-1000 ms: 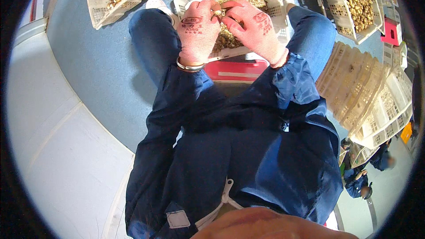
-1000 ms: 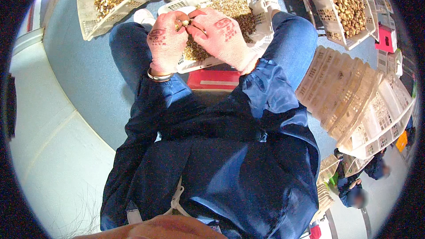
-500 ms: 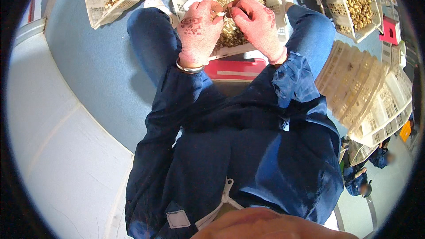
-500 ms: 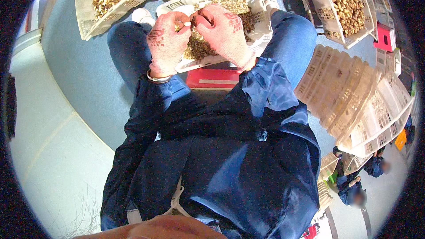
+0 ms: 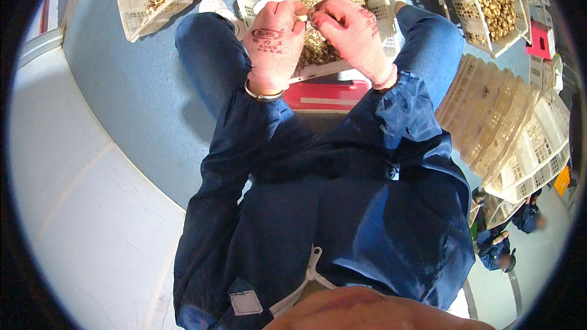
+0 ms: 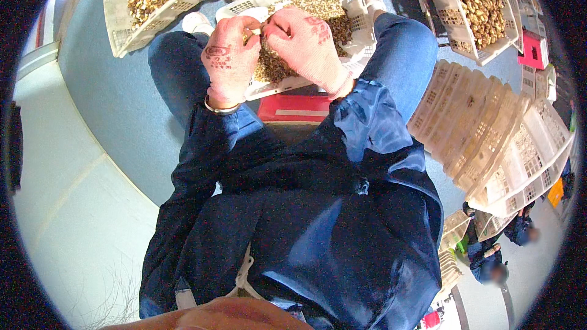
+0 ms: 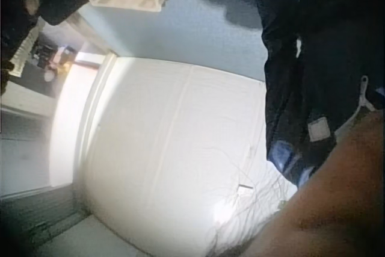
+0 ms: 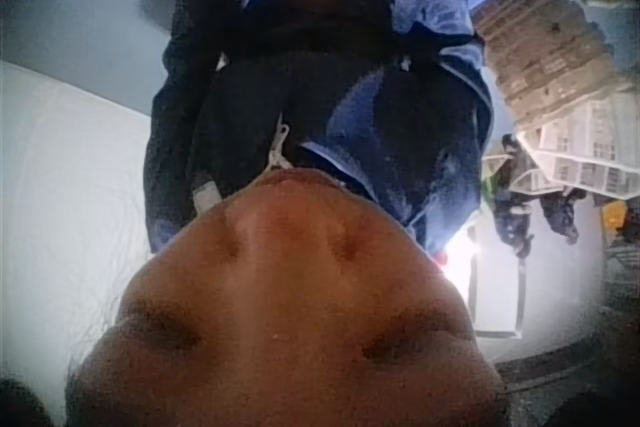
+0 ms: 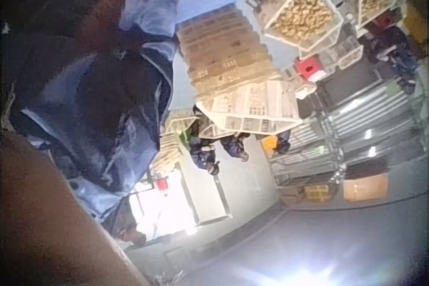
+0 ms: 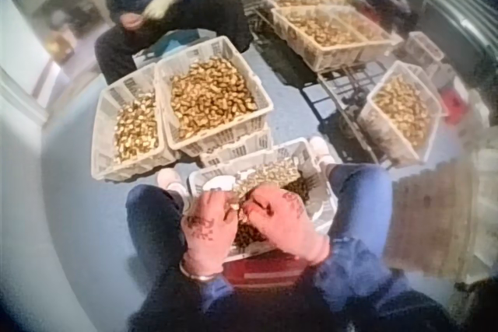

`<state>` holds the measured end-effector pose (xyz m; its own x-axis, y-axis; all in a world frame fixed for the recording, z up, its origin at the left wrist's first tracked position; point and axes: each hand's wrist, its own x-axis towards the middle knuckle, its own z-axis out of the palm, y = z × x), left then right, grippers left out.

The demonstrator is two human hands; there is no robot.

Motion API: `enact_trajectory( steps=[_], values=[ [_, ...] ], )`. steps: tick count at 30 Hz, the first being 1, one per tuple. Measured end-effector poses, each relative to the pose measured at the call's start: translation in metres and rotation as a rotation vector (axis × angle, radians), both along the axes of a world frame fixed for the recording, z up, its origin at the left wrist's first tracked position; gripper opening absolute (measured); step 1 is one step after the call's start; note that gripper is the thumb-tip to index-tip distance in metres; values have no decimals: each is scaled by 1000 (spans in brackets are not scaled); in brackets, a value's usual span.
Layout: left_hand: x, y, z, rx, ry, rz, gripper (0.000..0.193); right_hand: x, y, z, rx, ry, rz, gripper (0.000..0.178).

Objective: The person sits on the floor and peels small brown nuts by hand, separating the shells from the kernels. The shells are placed into a white basket on the lap, while the kernels are collected in a separate basket to the left.

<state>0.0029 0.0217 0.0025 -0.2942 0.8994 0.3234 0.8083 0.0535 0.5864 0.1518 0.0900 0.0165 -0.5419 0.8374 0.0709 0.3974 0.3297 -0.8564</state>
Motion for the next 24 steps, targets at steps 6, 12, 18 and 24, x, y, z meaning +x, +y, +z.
enact_trajectory(
  steps=[6,12,18,24],
  values=[
    [0,3,1,116,-39,-65,26,11,6,10,-271,60,-107,17],
    [-2,3,1,179,-70,-64,27,15,6,15,-196,123,36,17],
    [-3,3,1,184,9,-75,33,11,7,23,-26,82,171,14],
    [-4,4,-4,192,103,-69,35,-1,-1,11,93,22,63,15]
  ],
)
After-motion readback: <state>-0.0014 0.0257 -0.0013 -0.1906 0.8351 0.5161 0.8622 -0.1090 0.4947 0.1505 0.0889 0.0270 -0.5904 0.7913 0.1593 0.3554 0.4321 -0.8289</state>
